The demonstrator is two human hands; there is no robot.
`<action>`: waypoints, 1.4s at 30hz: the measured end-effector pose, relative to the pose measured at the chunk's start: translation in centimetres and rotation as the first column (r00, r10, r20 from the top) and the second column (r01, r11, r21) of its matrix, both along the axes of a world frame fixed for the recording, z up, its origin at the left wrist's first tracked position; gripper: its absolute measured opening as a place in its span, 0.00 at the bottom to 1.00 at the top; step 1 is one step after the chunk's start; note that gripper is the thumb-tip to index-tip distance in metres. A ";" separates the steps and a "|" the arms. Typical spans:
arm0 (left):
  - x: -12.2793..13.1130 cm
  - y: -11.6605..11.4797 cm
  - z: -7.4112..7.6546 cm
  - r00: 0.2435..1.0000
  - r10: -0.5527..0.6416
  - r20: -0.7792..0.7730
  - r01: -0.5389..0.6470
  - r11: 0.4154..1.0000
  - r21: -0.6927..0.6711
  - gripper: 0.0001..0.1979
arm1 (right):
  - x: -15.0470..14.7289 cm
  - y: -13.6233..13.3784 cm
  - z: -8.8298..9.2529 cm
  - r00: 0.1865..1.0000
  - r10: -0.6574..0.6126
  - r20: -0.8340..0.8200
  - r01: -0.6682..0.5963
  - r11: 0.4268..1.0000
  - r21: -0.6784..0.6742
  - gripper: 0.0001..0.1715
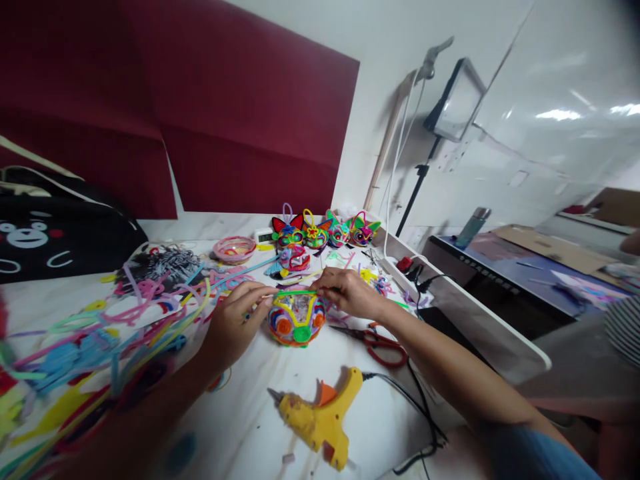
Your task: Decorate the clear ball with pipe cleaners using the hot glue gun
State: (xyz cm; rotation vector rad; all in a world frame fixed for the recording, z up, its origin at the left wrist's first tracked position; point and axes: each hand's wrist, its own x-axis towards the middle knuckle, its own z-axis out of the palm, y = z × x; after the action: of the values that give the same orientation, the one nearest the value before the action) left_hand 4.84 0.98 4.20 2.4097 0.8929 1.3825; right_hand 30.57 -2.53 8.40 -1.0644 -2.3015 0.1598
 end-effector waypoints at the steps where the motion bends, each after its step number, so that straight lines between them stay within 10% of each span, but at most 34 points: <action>1: 0.0 0.0 -0.1 1.000 -0.007 -0.004 0.007 1.000 0.017 0.12 | 0.0 0.0 0.0 1.000 -0.001 0.005 0.001 1.000 0.003 0.13; 28: 0.3 0.3 -1.2 0.998 0.040 0.051 -0.028 0.974 -0.226 0.13 | -0.3 -0.6 1.3 0.994 0.010 0.106 -0.018 0.997 0.075 0.14; 42: 0.6 0.3 -2.9 0.985 -0.067 0.157 0.143 0.820 -0.554 0.25 | -0.4 -0.9 1.3 0.996 -0.001 0.085 -0.008 0.995 0.098 0.14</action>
State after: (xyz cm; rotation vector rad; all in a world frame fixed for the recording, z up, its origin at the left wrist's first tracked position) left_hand 5.48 1.31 1.32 1.8626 0.9531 1.0291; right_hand 30.14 -3.39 9.69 -1.0355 -2.3607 0.0023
